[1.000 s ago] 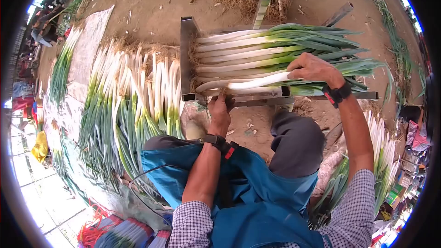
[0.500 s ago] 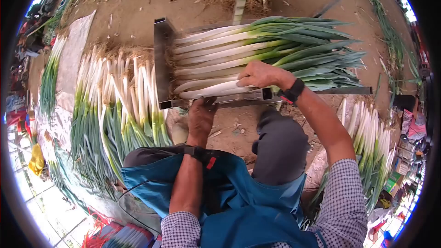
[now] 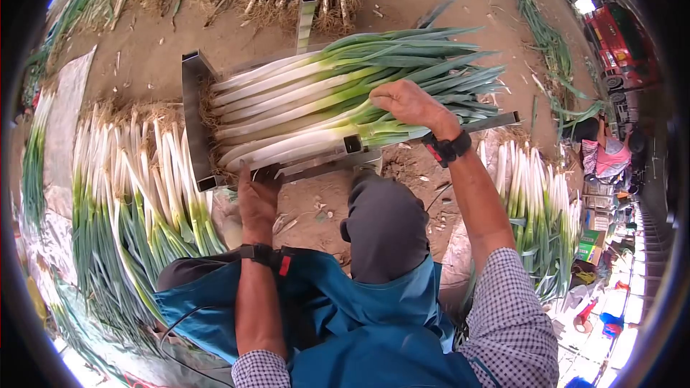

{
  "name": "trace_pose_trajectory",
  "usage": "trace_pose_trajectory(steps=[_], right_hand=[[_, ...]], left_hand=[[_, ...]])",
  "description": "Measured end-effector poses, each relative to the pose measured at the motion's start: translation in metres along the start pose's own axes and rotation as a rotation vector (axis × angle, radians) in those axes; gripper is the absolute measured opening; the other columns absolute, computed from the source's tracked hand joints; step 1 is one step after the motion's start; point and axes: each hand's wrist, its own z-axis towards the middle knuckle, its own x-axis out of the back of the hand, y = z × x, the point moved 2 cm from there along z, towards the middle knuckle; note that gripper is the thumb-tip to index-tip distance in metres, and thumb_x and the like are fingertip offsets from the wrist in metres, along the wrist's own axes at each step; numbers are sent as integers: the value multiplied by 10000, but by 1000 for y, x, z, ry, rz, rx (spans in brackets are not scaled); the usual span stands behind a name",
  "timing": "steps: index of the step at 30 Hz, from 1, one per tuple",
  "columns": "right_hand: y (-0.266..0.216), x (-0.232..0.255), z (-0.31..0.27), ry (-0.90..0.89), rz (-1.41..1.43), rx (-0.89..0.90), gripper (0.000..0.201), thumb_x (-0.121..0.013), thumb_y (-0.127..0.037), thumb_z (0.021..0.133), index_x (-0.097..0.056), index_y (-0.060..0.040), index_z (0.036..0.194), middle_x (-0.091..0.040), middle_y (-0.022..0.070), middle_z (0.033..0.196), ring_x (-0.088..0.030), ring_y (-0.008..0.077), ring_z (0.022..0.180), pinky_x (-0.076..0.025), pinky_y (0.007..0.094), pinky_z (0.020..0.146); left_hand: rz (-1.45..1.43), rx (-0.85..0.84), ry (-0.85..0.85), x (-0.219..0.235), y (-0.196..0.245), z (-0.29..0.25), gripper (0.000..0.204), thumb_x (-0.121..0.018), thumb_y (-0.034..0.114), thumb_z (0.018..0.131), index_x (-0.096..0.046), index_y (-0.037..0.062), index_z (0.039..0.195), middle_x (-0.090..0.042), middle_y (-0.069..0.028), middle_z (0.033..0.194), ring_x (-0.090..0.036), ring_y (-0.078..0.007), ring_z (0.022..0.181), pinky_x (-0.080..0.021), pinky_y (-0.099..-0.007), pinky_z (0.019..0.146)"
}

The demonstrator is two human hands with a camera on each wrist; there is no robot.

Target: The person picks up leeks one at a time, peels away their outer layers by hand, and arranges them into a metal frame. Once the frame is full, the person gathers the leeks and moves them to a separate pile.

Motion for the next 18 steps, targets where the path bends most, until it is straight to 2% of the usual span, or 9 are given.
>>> trace_pose_trajectory(steps=[3,6,7,10,13,16,18], right_hand=[[-17,-16,2,-101,-83,12,310,-652,-202,900,-685,16,1120,-697,202,1022,-661,372,976,-515,417,873],[-8,-69,1,-55,-298,254,356,-697,-109,807,-675,-13,1150,-664,183,1045,-625,376,1030,-503,420,891],[-15,-77,0,-52,-380,264,428,-708,-51,738,-660,-25,1162,-633,175,1040,-596,387,1056,-490,433,894],[-19,-76,-3,73,-318,370,346,-706,-74,790,-659,-10,1126,-624,175,1003,-598,386,1014,-491,439,876],[-26,-46,-5,192,-250,385,192,-664,-98,865,-646,-14,1036,-578,168,906,-573,373,945,-472,463,834],[-20,-15,-7,290,-279,413,200,-675,-134,878,-645,-9,1031,-569,158,894,-566,364,922,-472,459,824],[-20,-13,0,254,-341,402,163,-669,-121,878,-638,-3,986,-577,156,900,-573,360,912,-476,463,812]], left_hand=[[38,-8,-16,4,-3,7,501,-601,552,971,-579,133,1245,-642,-101,1161,-605,-297,1113,-442,-471,995],[54,-38,-20,4,-2,3,502,-651,517,955,-574,132,1268,-640,-89,1166,-620,-285,1081,-458,-478,976],[56,-44,-19,4,-2,4,477,-672,476,952,-574,132,1268,-642,-82,1164,-625,-277,1072,-467,-474,964],[75,-61,-38,4,-3,5,415,-721,348,943,-576,131,1267,-647,-64,1154,-635,-254,1054,-490,-459,929],[105,-108,-85,2,-4,-3,337,-724,198,941,-584,115,1236,-659,-44,1110,-642,-231,1051,-520,-434,896],[133,-98,-40,9,-4,4,334,-686,163,963,-559,77,1260,-664,-107,1144,-659,-294,1079,-523,-464,938],[156,-108,-9,9,-5,3,296,-675,159,968,-570,77,1232,-667,-105,1132,-670,-289,1055,-536,-461,919]])
